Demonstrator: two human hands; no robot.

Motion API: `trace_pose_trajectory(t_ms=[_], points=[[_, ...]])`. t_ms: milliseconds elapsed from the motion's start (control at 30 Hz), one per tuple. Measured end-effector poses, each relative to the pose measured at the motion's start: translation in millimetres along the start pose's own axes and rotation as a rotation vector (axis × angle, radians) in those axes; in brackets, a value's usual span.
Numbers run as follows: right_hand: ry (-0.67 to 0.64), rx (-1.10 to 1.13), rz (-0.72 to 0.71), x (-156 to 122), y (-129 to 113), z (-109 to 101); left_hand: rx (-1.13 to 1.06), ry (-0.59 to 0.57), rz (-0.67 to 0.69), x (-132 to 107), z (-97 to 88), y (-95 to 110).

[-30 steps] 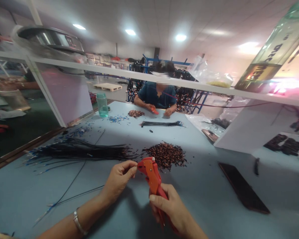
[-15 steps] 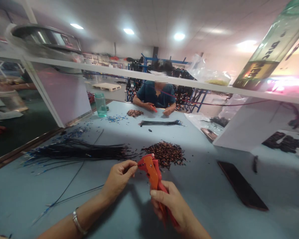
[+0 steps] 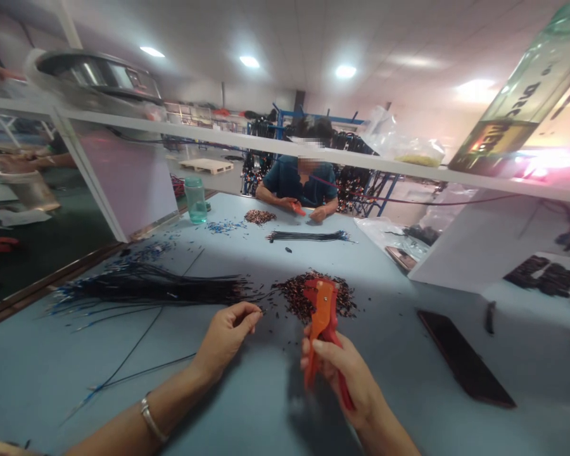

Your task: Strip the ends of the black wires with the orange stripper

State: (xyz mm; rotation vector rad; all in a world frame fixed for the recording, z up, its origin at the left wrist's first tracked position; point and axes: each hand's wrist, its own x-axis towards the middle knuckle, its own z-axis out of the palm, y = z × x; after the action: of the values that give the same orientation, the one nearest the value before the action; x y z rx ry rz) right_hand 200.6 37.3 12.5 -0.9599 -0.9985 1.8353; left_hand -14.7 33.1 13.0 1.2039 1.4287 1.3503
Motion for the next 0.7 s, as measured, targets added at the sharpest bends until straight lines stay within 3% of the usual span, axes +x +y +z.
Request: trace_pose_trajectory(t_ms=[167, 333, 467, 567, 700], points=[[-0.068, -0.279, -0.11, -2, 5, 6, -0.021, -0.032, -0.02, -3, 1.9, 3], [-0.034, -0.886, -0.421, -5, 5, 13, -0.105, -0.108, -0.069, -6, 3.8, 2], [-0.051, -1.222, -0.724, -5, 14, 15, -0.25, -0.201, -0.1, -9, 7.3, 0], [-0.044, -1.373, -0.84, -3, 22, 13, -0.345, -0.257, -0.169, -13, 10.0, 1], [-0.02, -1.425, -0.864, 0, 24, 10, -0.35, -0.294, -0.201, -16, 11.8, 7]])
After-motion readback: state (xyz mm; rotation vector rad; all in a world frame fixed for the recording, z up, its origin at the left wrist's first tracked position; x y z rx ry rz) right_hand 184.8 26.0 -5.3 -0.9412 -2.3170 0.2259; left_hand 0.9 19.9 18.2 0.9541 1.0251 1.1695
